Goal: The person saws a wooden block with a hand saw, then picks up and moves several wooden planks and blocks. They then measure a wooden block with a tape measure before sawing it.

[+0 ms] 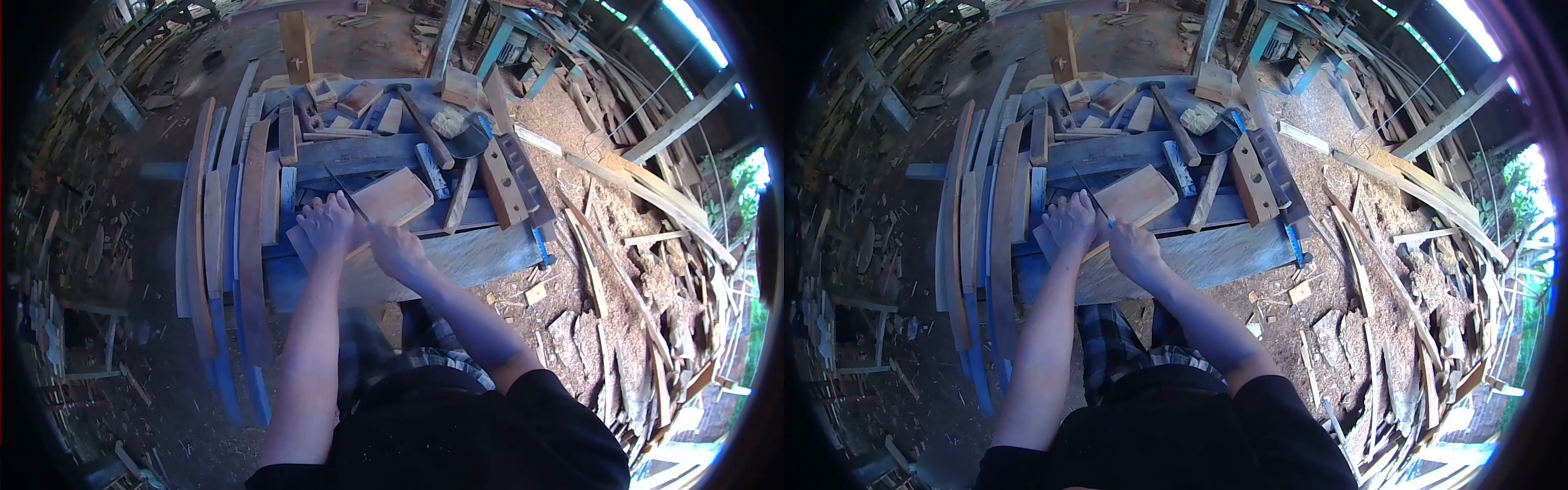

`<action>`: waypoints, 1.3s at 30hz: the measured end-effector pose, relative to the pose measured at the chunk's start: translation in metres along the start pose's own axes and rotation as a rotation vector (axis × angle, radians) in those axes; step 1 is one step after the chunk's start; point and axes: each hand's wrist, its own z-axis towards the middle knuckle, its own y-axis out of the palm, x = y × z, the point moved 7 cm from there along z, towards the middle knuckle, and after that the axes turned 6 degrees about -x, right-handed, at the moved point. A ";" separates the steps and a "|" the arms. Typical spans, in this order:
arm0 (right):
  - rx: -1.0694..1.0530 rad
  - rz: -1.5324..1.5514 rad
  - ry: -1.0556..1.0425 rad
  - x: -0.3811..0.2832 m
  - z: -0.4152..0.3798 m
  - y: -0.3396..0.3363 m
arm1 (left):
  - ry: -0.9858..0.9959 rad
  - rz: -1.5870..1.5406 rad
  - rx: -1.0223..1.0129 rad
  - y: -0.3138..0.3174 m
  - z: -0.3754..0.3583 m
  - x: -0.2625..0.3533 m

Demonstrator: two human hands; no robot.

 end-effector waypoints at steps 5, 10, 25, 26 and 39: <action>-0.049 -0.010 0.045 0.003 -0.002 0.002 | 0.050 0.040 0.181 0.001 -0.003 0.000; 0.093 -0.091 -0.163 -0.016 0.024 -0.001 | 0.030 0.022 0.068 -0.004 -0.003 0.000; -0.031 -0.042 -0.027 0.007 -0.008 0.009 | -0.001 0.013 -0.020 -0.002 0.001 0.001; -0.043 -0.046 -0.023 0.006 -0.007 0.008 | 0.011 0.009 0.009 -0.001 -0.002 0.001; 0.021 0.016 0.038 0.001 0.020 0.014 | 0.071 0.057 0.181 0.000 -0.006 0.002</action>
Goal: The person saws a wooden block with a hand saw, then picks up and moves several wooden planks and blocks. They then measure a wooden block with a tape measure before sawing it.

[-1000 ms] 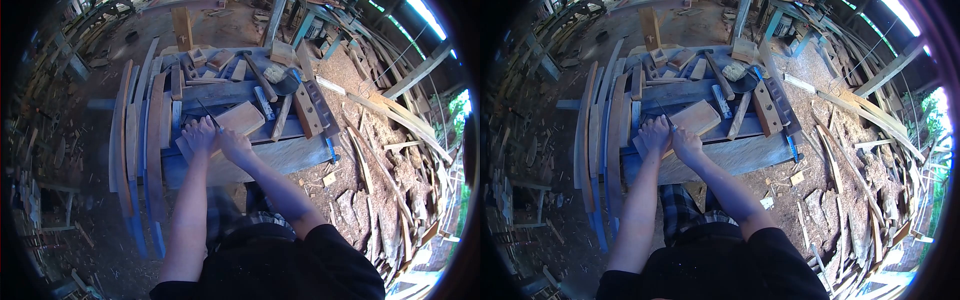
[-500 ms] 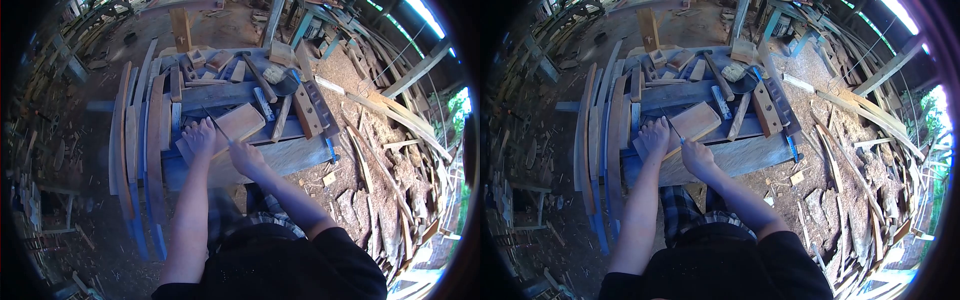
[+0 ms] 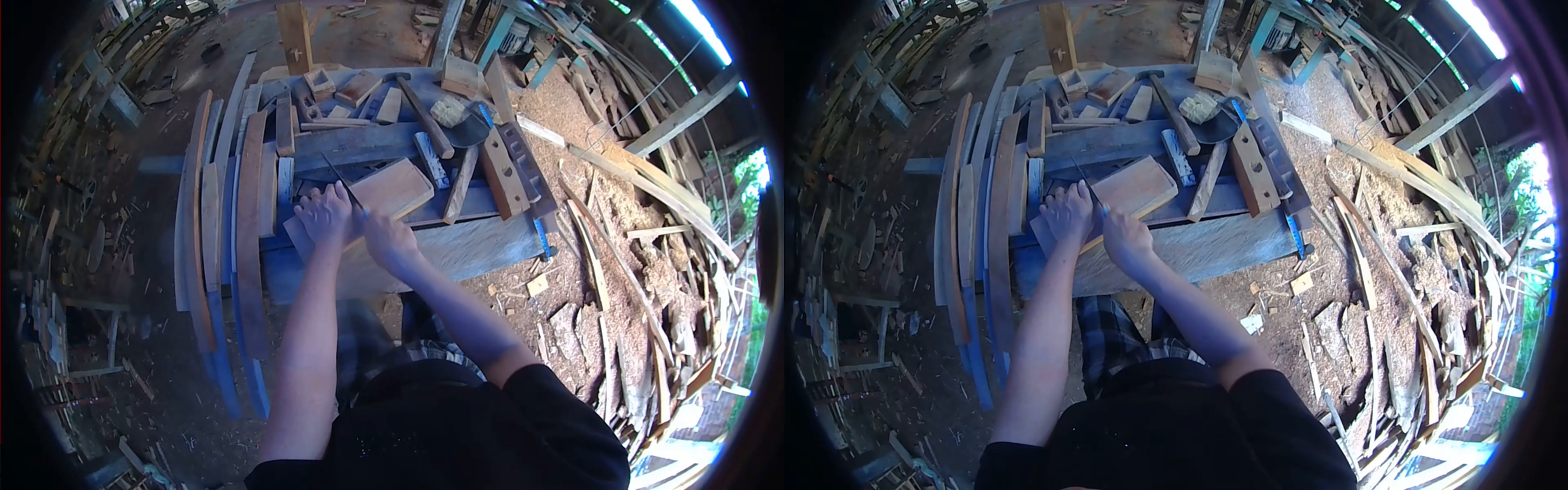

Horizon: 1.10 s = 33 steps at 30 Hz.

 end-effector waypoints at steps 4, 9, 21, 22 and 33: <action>0.066 -0.013 -0.112 -0.009 0.006 -0.006 | -0.007 0.007 0.002 -0.001 0.001 -0.002; -0.062 0.016 0.034 0.001 -0.038 -0.016 | -0.017 -0.005 0.001 0.000 0.002 -0.001; -0.035 0.046 -0.024 0.003 -0.027 -0.010 | -0.020 0.000 -0.025 -0.001 0.000 -0.001; -0.004 0.038 -0.064 0.001 -0.019 -0.007 | -0.020 0.004 -0.044 -0.002 0.001 0.000; -0.032 0.045 0.013 0.004 -0.022 -0.002 | -0.017 -0.007 -0.046 -0.008 -0.001 0.003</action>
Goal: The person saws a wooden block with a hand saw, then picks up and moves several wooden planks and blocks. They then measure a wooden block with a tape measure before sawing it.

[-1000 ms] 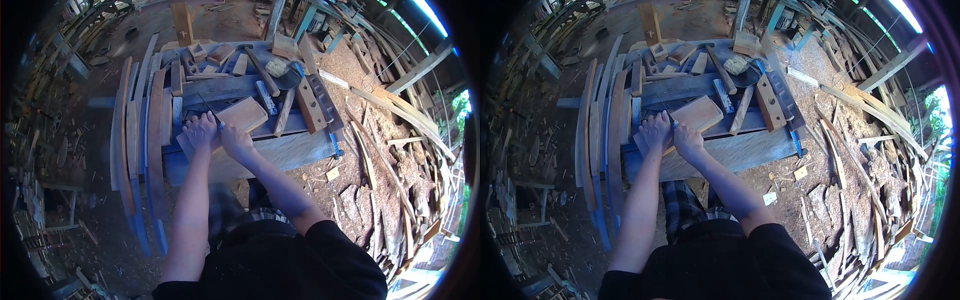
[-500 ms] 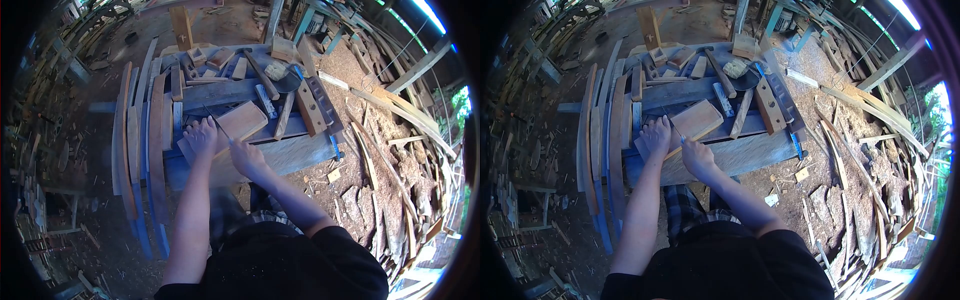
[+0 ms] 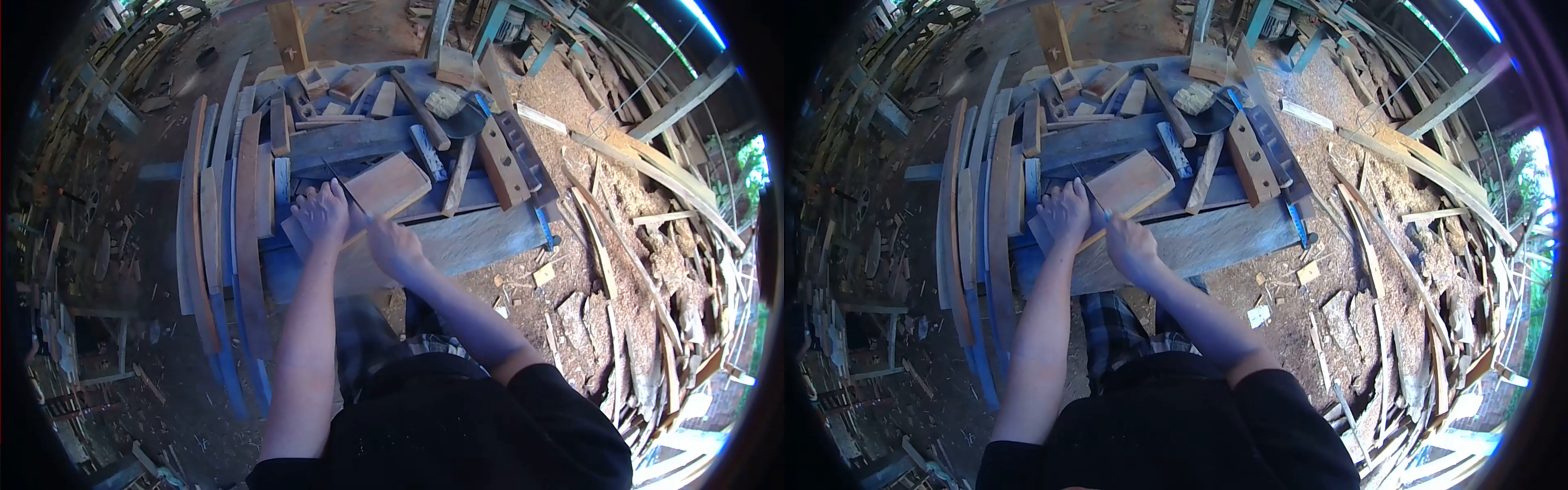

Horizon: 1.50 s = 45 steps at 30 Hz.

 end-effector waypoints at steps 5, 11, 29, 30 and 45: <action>0.146 -0.026 -0.082 -0.013 0.023 -0.004 | -0.058 -0.019 -0.185 0.005 0.004 -0.003; 0.019 0.011 0.014 -0.001 -0.005 0.001 | -0.025 -0.012 -0.069 0.003 0.003 -0.001; 0.108 0.029 -0.117 -0.012 0.009 -0.007 | -0.056 -0.024 -0.170 0.002 0.003 -0.002; 0.024 0.038 -0.041 -0.007 -0.009 -0.010 | -0.063 -0.031 -0.162 0.003 0.006 -0.002; -0.050 -0.021 0.012 -0.008 -0.004 -0.004 | -0.043 -0.002 -0.068 0.006 0.002 -0.003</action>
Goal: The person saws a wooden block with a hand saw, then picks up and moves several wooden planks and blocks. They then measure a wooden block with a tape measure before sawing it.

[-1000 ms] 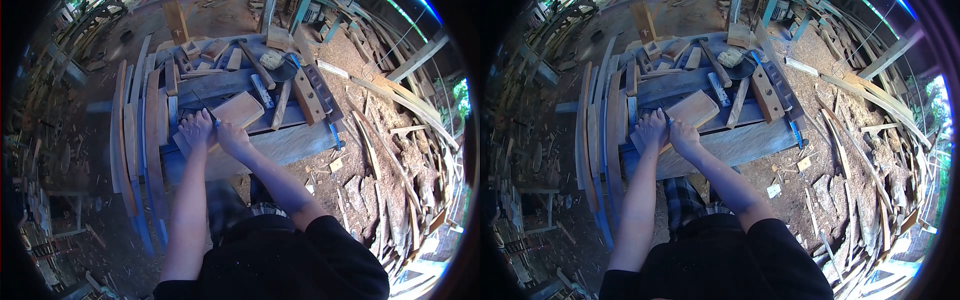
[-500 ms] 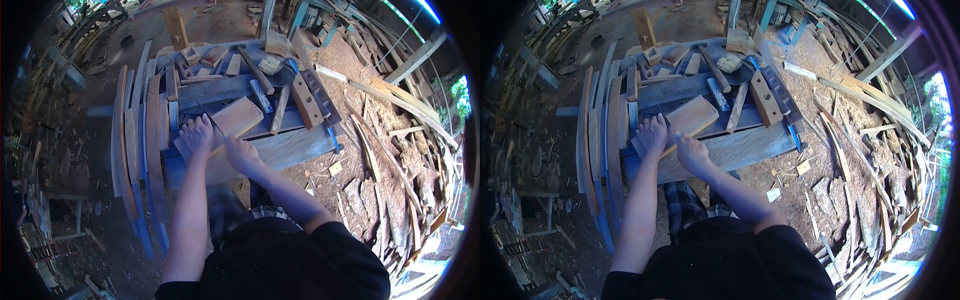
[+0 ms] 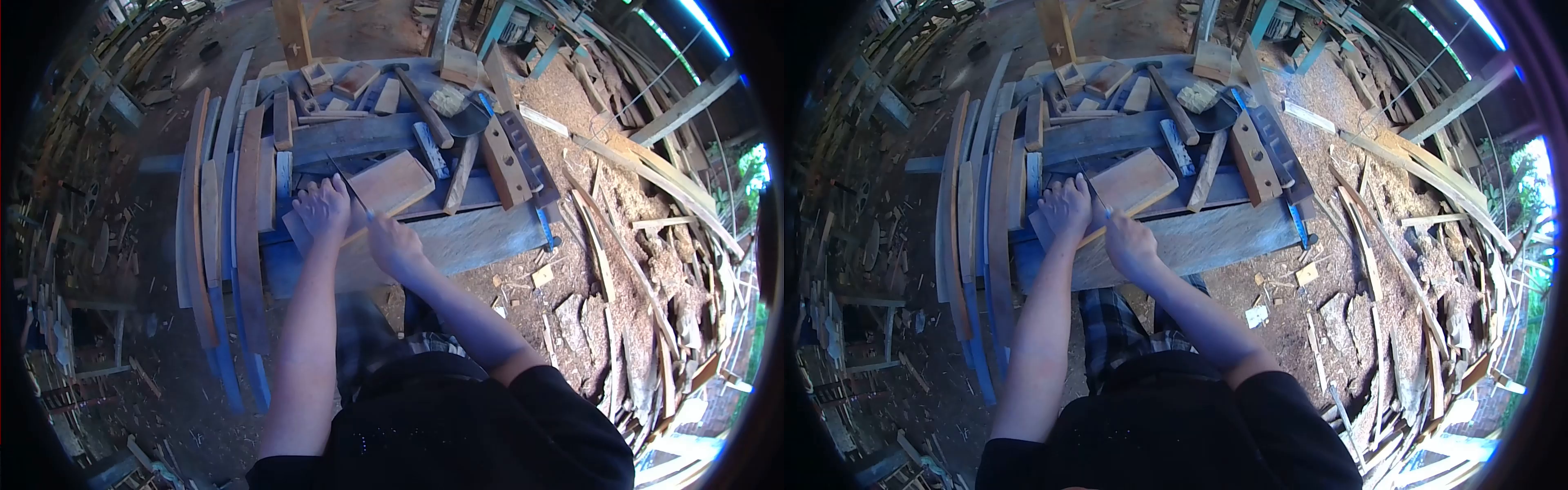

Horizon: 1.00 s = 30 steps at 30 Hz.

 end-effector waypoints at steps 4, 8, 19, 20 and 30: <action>0.115 -0.030 -0.037 -0.013 0.033 -0.006 | -0.009 0.019 -0.051 -0.003 0.004 0.001; 0.152 -0.083 -0.219 -0.006 -0.002 -0.002 | -0.005 -0.008 0.014 0.000 0.002 -0.001; 0.066 0.062 -0.020 0.006 0.000 0.002 | -0.005 -0.015 -0.020 0.000 0.001 -0.001; 0.066 0.054 -0.025 0.006 -0.001 0.002 | 0.003 -0.005 0.053 0.001 0.002 -0.001; 0.107 0.013 -0.063 0.004 0.011 0.008 | -0.032 -0.018 -0.125 0.003 0.003 -0.001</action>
